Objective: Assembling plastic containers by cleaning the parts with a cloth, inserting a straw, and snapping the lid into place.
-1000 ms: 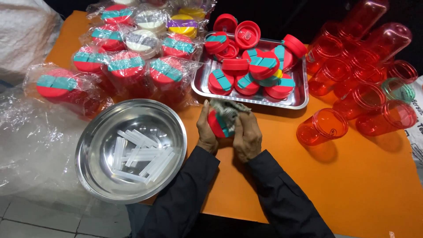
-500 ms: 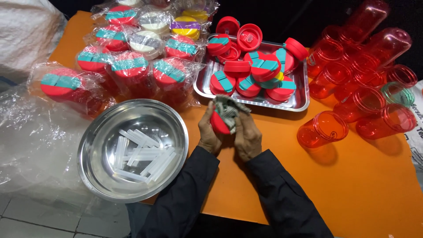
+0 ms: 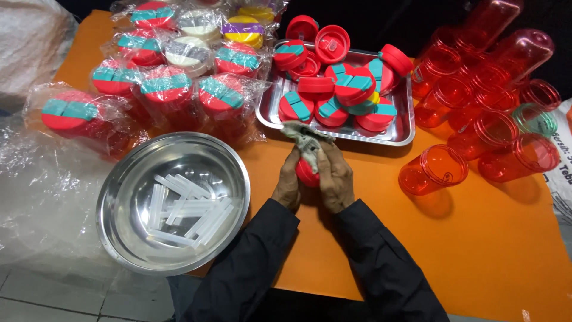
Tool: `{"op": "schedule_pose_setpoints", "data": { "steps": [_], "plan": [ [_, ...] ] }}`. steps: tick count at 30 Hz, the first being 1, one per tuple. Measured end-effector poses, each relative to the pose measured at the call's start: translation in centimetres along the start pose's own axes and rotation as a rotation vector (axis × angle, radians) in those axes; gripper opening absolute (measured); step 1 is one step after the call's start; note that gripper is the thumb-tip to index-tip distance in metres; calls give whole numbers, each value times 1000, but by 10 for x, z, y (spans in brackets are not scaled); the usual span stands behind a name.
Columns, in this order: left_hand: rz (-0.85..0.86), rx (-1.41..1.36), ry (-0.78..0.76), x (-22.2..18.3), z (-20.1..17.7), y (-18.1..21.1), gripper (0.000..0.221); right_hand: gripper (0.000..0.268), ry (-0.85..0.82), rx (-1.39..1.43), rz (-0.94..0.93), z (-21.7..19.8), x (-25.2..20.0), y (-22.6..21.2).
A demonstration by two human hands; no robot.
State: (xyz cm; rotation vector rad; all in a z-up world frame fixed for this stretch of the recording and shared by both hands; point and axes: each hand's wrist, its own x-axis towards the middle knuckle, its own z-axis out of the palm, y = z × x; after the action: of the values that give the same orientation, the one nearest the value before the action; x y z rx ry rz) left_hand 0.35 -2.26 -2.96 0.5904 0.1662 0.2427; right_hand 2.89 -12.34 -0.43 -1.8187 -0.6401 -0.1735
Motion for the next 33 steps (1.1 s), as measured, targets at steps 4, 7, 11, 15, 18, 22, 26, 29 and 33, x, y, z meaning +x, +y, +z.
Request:
{"op": "schedule_pose_setpoints", "data": {
  "steps": [4,7,11,15,18,22,26,29,33],
  "plan": [
    [49,-102,242,7,11,18,50,39,-11,-21,31,5,-5,10],
    [118,-59,316,21,-19,6,61,33,25,-200,-157,21,-14,9],
    [60,-10,251,16,-19,6,59,32,58,-412,-511,27,-11,-6],
    [-22,53,148,16,-9,5,57,24,21,-327,-584,16,0,-8],
    [-74,94,90,10,-3,4,56,28,17,-24,-359,10,7,-6],
    [-123,145,25,5,6,9,56,36,-15,-71,-129,-8,3,10],
    [-39,-61,122,14,-6,6,65,48,-13,-103,58,1,-4,12],
    [57,-63,188,26,-26,6,70,43,36,-312,-225,19,-15,-4],
    [167,149,152,29,-37,15,66,32,15,-458,-546,28,-16,0]
  ]
}}
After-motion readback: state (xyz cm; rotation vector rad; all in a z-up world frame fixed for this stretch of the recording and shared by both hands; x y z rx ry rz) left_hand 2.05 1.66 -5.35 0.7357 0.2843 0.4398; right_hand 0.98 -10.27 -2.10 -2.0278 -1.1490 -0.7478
